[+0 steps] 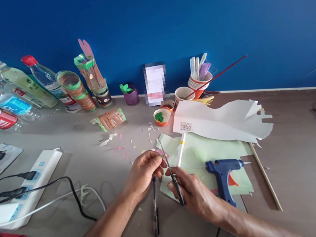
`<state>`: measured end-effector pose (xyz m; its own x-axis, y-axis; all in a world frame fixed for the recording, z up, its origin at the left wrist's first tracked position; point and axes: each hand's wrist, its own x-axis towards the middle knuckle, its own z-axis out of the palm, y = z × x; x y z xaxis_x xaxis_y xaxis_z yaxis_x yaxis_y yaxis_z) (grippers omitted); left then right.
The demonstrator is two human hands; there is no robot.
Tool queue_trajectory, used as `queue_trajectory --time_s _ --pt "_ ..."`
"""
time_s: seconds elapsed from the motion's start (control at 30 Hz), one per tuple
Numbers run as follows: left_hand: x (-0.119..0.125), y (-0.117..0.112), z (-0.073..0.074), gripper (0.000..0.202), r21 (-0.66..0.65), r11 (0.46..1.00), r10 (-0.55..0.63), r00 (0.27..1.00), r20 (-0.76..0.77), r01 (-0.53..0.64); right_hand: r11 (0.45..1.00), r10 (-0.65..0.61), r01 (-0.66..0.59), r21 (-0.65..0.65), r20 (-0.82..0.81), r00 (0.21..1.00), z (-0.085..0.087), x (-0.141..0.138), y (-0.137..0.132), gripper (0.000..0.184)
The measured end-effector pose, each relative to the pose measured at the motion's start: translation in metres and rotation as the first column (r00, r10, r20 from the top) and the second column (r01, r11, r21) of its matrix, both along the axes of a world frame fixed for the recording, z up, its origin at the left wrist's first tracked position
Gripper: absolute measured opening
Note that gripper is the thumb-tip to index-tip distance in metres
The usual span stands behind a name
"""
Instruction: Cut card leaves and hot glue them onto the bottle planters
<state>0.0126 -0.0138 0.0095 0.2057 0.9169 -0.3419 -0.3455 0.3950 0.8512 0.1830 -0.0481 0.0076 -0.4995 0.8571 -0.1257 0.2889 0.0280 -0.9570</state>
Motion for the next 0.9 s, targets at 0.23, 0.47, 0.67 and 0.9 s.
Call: queue_trajectory --time_s 0.23,0.47,0.67,0.9 --pt "-0.003 0.001 0.0 0.025 0.081 0.997 0.018 0.992 -0.122 -0.009 0.996 -0.018 0.012 -0.085 -0.067 0.998 0.002 0.001 0.0 0.015" --pt "-0.004 0.001 0.002 0.022 0.068 0.997 -0.02 0.987 -0.162 0.031 0.983 -0.066 0.038 -0.18 -0.151 0.986 0.008 0.004 0.004 0.038" --pt "-0.003 0.001 0.004 0.024 0.058 0.998 -0.005 0.989 -0.148 0.014 0.989 -0.048 0.032 -0.144 -0.108 0.993 0.007 0.002 0.003 0.035" --pt "0.002 0.0 0.002 0.029 0.023 0.999 -0.048 0.998 -0.047 0.049 0.999 -0.035 0.035 -0.001 -0.031 0.999 0.009 -0.004 0.001 0.018"
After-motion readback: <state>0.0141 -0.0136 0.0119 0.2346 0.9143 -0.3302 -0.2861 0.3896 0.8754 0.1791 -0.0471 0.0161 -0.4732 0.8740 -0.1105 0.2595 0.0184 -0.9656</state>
